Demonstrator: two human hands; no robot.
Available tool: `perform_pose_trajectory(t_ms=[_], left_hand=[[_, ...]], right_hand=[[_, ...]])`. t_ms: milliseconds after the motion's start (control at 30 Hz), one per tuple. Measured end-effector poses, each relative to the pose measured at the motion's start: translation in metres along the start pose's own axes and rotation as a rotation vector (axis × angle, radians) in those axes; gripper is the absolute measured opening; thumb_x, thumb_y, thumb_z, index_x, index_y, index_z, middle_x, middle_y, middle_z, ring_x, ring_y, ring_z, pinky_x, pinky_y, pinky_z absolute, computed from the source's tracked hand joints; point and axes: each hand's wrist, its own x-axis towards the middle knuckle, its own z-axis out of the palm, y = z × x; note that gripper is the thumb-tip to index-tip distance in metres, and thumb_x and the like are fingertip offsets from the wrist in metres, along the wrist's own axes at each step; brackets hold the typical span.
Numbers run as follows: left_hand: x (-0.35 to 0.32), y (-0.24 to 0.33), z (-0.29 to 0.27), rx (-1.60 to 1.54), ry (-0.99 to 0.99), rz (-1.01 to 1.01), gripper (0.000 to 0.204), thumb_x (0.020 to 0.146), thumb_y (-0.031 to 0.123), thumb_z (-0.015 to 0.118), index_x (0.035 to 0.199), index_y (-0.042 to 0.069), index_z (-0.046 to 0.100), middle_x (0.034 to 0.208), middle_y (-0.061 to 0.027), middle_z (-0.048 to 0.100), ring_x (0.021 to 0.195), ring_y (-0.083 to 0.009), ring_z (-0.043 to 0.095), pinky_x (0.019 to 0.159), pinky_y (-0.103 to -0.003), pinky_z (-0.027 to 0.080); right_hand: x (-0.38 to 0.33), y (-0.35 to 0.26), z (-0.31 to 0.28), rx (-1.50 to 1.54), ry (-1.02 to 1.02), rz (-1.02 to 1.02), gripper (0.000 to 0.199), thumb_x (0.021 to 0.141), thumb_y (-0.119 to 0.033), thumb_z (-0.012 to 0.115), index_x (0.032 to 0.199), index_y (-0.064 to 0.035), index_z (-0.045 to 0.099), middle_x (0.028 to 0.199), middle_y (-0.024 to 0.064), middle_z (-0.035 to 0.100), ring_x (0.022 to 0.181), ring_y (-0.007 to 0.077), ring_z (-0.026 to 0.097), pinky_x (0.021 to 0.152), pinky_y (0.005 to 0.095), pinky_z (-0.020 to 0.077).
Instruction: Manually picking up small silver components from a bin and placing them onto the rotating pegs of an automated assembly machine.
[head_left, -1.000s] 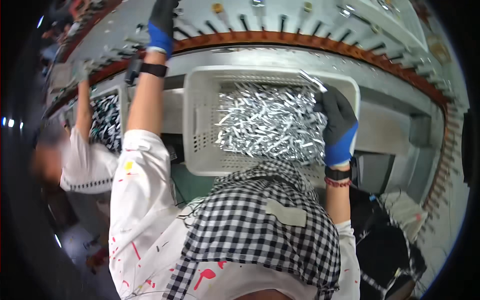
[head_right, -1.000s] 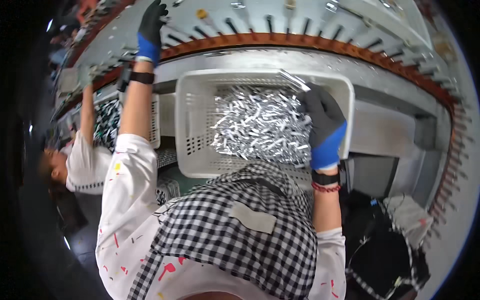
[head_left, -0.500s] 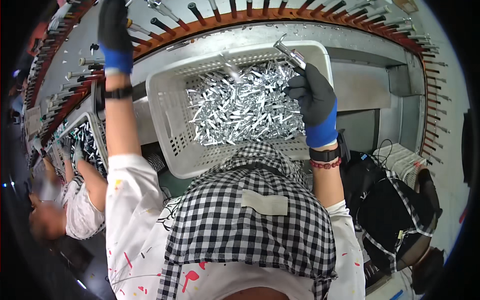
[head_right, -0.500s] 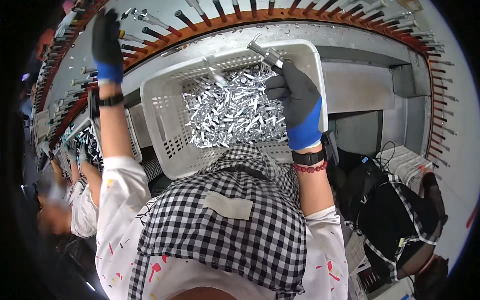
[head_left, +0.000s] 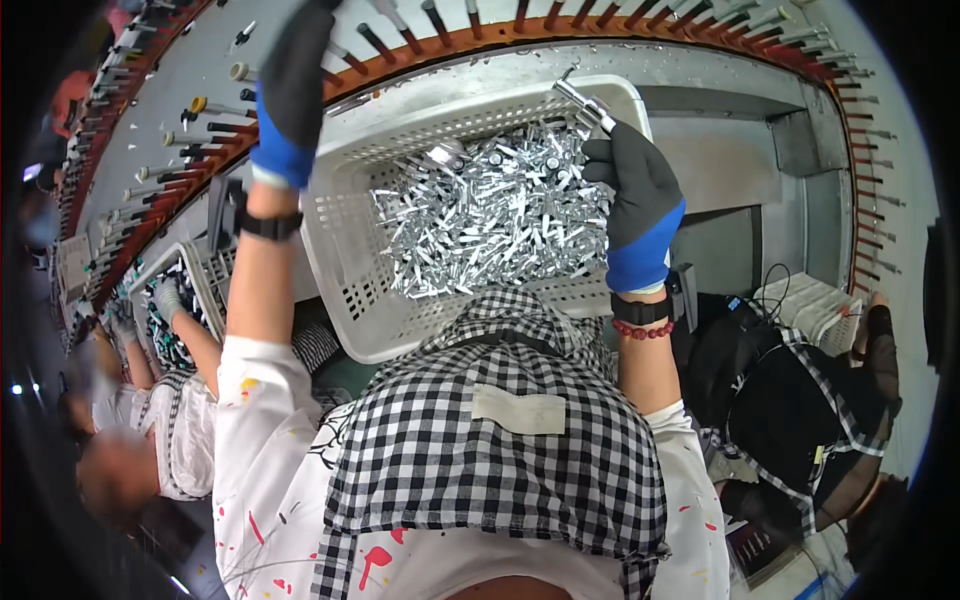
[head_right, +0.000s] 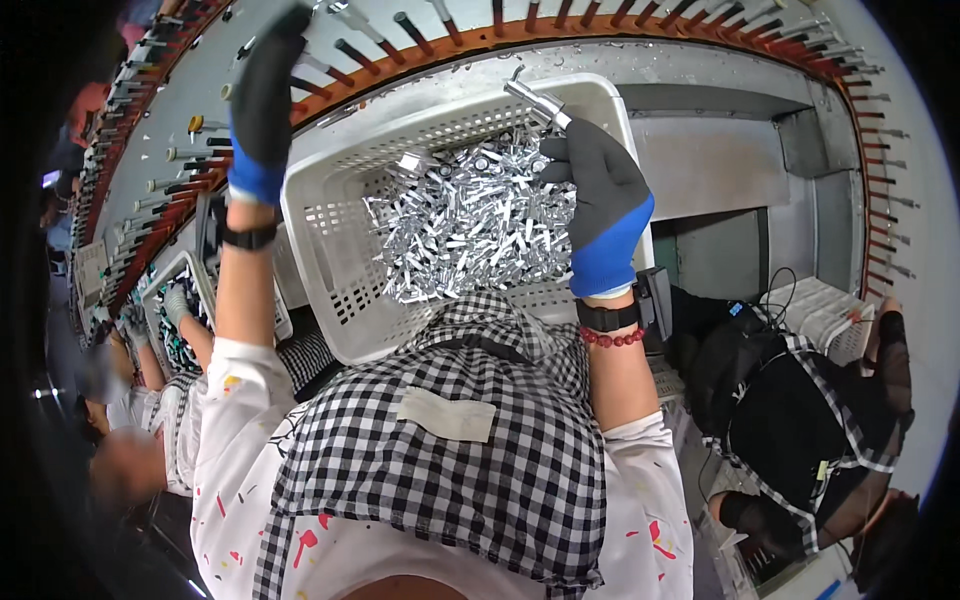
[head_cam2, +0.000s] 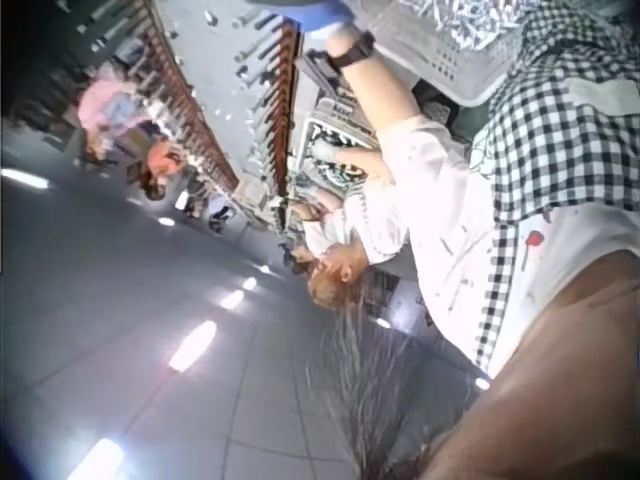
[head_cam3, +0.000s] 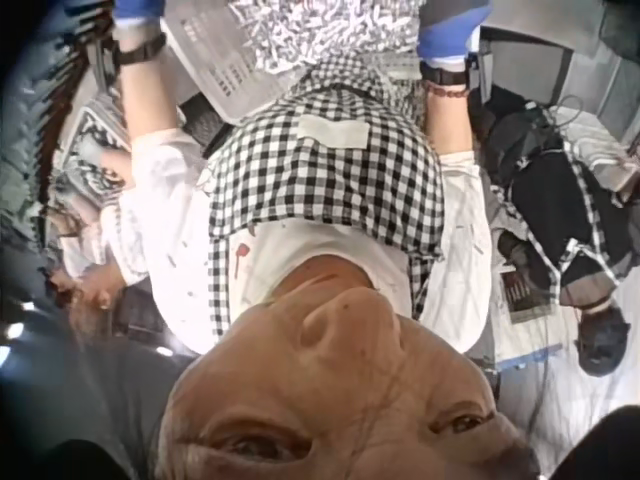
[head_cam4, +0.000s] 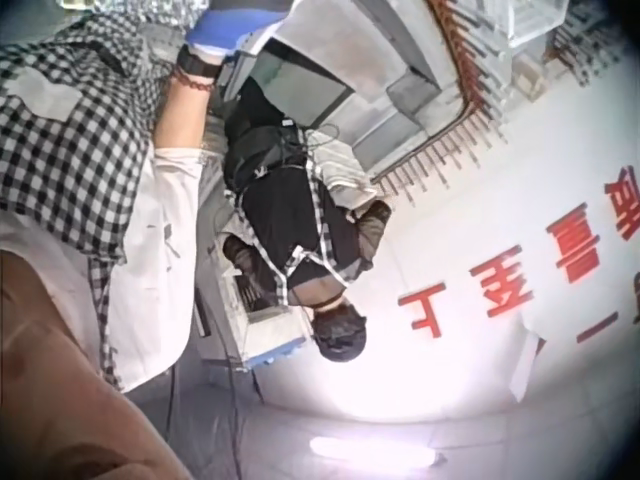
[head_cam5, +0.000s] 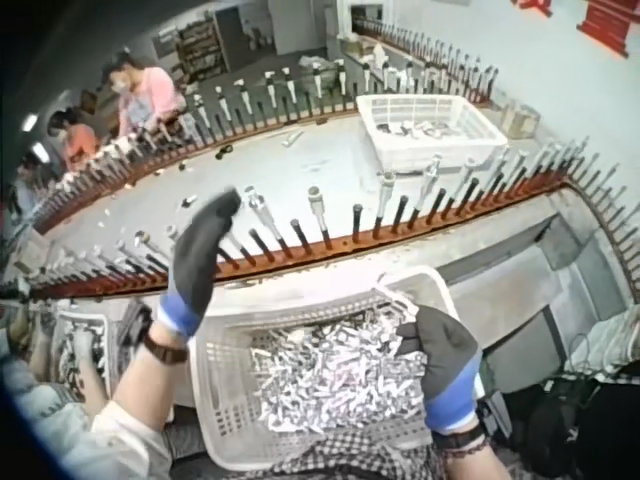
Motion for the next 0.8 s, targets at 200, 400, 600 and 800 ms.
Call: perform_pose_trajectory(t_ms=[200, 400, 600, 800], left_hand=[[0.039, -0.072, 0.030, -0.757, -0.005, -0.679, 0.041, 0.113, 0.028, 0.056, 0.142, 0.002, 0.067, 0.132, -0.0135, 0.073, 0.121, -0.0200, 0.067, 0.106, -0.034, 0.050], [0.033, 0.014, -0.025, -0.349, -0.014, -0.738, 0.046, 0.112, 0.040, 0.054, 0.107, 0.004, 0.082, 0.092, -0.0046, 0.079, 0.076, -0.0069, 0.064, 0.065, -0.025, 0.047], [0.040, 0.073, 0.003, -0.538, -0.696, -0.403, 0.035, 0.111, 0.028, 0.059, 0.134, 0.004, 0.072, 0.120, -0.0060, 0.077, 0.104, -0.0165, 0.070, 0.096, -0.033, 0.053], [0.126, 0.061, 0.067, -0.499, 0.077, -0.502, 0.049, 0.107, 0.034, 0.067, 0.140, -0.002, 0.067, 0.136, -0.0145, 0.072, 0.125, -0.0222, 0.066, 0.106, -0.035, 0.051]], right_hand=[[-0.012, 0.003, -0.025, -0.054, -0.007, -0.001, 0.035, 0.110, -0.022, 0.064, 0.132, 0.0042, 0.071, 0.109, 0.0131, 0.078, 0.090, 0.0168, 0.073, 0.084, 0.0308, 0.0585], [-0.036, 0.027, -0.074, -0.330, 0.044, -0.015, 0.031, 0.108, -0.016, 0.065, 0.130, 0.0037, 0.073, 0.104, 0.0058, 0.077, 0.086, 0.0085, 0.066, 0.076, 0.0247, 0.0523], [-0.041, 0.059, -0.081, -0.347, -0.079, 0.110, 0.030, 0.108, -0.013, 0.064, 0.132, 0.0015, 0.073, 0.106, 0.0050, 0.077, 0.088, 0.0093, 0.067, 0.078, 0.0252, 0.0532], [-0.033, 0.036, -0.074, -0.302, -0.100, 0.130, 0.029, 0.108, -0.012, 0.065, 0.132, 0.0022, 0.073, 0.110, 0.0055, 0.077, 0.088, 0.0104, 0.068, 0.078, 0.0256, 0.0534]])
